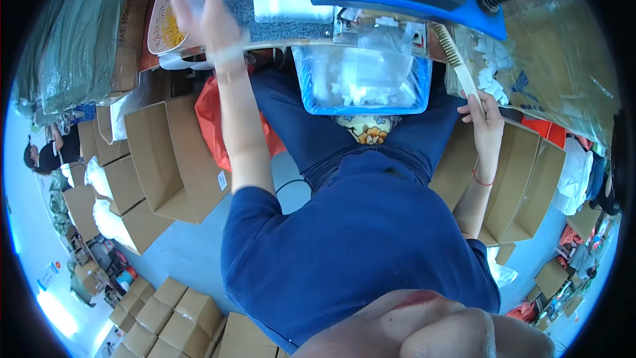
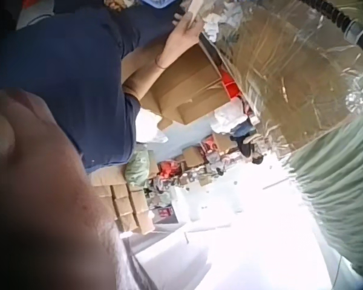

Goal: The recorder is packing small white items into plastic bags and sealing them with a machine.

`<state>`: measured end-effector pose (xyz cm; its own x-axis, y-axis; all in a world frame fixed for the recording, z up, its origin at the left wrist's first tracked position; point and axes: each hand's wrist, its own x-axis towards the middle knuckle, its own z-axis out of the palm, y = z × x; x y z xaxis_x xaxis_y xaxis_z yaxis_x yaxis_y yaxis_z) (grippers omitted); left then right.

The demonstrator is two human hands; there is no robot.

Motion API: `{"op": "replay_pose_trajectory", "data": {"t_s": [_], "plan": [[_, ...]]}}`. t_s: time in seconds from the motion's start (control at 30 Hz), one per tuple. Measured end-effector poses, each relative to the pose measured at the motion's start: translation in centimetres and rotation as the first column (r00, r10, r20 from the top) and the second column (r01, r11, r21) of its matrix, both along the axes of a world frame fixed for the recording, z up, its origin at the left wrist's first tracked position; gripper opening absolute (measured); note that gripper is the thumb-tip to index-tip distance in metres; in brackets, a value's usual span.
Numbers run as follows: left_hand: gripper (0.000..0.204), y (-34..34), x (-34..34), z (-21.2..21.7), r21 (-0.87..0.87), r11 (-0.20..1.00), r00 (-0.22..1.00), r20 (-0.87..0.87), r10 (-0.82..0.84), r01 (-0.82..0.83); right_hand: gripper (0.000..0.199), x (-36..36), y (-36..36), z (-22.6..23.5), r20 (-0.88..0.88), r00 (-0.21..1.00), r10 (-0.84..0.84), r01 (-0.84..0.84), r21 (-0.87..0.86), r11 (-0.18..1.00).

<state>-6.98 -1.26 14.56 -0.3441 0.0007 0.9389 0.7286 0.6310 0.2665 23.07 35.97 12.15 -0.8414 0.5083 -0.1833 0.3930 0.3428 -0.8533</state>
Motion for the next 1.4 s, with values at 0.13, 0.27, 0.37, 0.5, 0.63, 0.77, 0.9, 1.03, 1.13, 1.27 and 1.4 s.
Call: {"op": "replay_pose_trajectory", "data": {"t_s": [0.13,0.27,0.37,0.5,0.63,0.77,0.9,1.03,1.13,1.27,1.4], "plan": [[0.031,1.0,14.7,-4.8,0.753,0.654,0.777,0.370,-0.509,0.069,0.025,2.1,1.0,0.5,0.032,0.998,0.061,-0.065,0.145,0.987],[0.034,5.3,21.4,-11.0,0.681,0.725,0.562,0.561,-0.608,0.103,0.031,1.5,1.4,-1.1,-0.092,0.994,0.056,-0.041,0.151,0.988],[0.036,8.2,20.1,-18.1,0.739,0.674,0.367,0.628,-0.686,-0.005,0.029,-0.8,0.7,-3.1,-0.227,0.957,0.180,-0.095,0.339,0.936],[0.058,9.6,17.9,-20.2,0.036,0.971,0.542,0.825,-0.163,0.238,0.027,-0.6,-0.2,-2.1,-0.195,0.968,0.160,-0.077,0.375,0.924],[0.066,11.6,17.2,-15.2,-0.161,0.959,0.739,0.670,-0.067,0.233,0.028,0.8,1.6,-3.0,-0.271,0.949,0.164,-0.036,0.421,0.906],[0.066,14.3,15.4,-17.7,0.414,0.900,0.343,0.833,-0.435,0.136,0.030,-2.2,0.3,-4.0,-0.348,0.901,0.260,-0.103,0.411,0.906],[0.042,13.7,16.4,-20.7,0.303,0.942,0.336,0.880,-0.336,0.146,0.033,-5.5,0.7,-4.8,-0.369,0.839,0.401,-0.070,0.657,0.750],[0.022,12.2,19.0,-21.3,0.295,0.929,0.204,0.918,-0.341,0.224,0.037,-10.1,0.1,-6.7,-0.376,0.748,0.546,0.001,0.825,0.566],[0.020,10.9,19.9,-20.8,0.349,0.908,0.094,0.921,-0.378,0.230,0.038,-12.2,-1.7,-6.5,-0.323,0.769,0.552,-0.073,0.813,0.578],[0.021,7.0,19.9,-19.5,0.355,0.917,0.130,0.916,-0.380,0.180,0.036,-9.0,1.7,-7.1,-0.291,0.758,0.584,-0.158,0.787,0.596],[0.016,9.3,19.7,-13.4,0.567,0.795,0.173,0.779,-0.603,0.217,0.038,-11.3,-1.4,-6.7,-0.303,0.720,0.625,-0.144,0.815,0.561]]}}
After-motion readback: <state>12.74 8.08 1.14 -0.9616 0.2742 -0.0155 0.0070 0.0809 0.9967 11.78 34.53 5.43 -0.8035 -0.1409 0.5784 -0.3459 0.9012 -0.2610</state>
